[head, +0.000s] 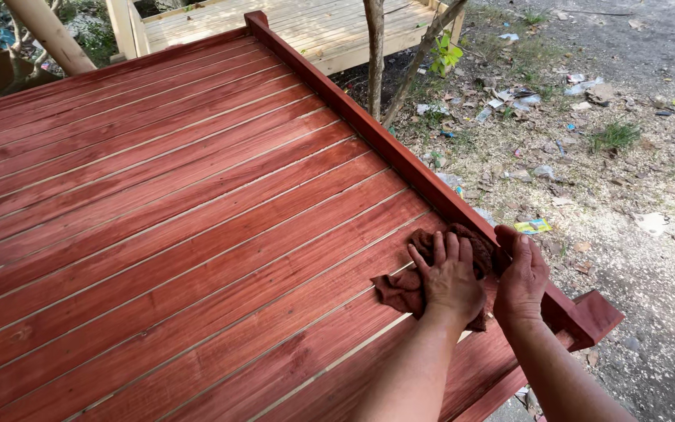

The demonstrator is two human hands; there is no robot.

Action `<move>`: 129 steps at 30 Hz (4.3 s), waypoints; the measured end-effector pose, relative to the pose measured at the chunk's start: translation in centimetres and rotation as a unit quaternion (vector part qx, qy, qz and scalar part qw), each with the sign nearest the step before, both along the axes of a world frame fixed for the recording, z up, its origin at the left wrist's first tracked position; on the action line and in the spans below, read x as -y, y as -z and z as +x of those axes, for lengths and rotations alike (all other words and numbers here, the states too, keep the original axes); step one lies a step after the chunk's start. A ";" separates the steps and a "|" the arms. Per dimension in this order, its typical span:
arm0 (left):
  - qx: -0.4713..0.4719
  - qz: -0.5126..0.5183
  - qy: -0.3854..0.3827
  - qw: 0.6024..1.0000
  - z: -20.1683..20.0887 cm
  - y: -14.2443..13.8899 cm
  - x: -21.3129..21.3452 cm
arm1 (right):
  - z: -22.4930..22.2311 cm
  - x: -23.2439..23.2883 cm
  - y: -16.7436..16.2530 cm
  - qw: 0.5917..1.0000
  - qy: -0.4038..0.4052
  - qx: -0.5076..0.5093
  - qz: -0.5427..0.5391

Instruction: The person wipes a reddish wood stain or finish onto slatted wooden furniture frames using a cloth. They first wipe the underside edge of one frame, then move around the piece wiping the side rails, corners, and the slatted top surface, working the stain into the wood by hand.

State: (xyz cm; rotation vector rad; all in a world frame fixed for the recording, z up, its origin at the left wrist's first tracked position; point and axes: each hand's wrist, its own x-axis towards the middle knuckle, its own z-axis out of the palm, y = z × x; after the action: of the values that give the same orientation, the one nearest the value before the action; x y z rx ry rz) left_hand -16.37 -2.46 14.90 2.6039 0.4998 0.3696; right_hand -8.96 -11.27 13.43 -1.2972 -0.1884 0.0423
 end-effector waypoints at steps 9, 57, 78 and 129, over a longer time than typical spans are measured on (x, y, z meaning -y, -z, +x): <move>-0.048 0.024 -0.010 0.999 -7.0 0.7 -1.7 | -8.6 -4.7 -2.2 0.996 -0.038 0.047 -0.072; -0.127 0.041 -0.408 0.903 -82.4 0.8 -29.3 | -59.9 -35.9 -8.8 0.944 -0.324 0.051 -0.041; -0.028 0.039 -0.562 0.826 -76.0 7.9 -29.0 | -53.8 -35.6 -6.0 0.926 -0.370 0.036 -0.066; -0.054 -0.002 -0.613 0.788 -135.9 1.3 -48.9 | -98.4 -53.6 -9.7 0.920 -0.378 0.045 -0.090</move>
State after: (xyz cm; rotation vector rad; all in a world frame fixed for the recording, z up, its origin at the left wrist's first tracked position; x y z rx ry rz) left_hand -152.24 46.40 13.56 1.9081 2.1871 0.5800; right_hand -107.39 42.33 23.10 -1.3416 -0.7736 0.6756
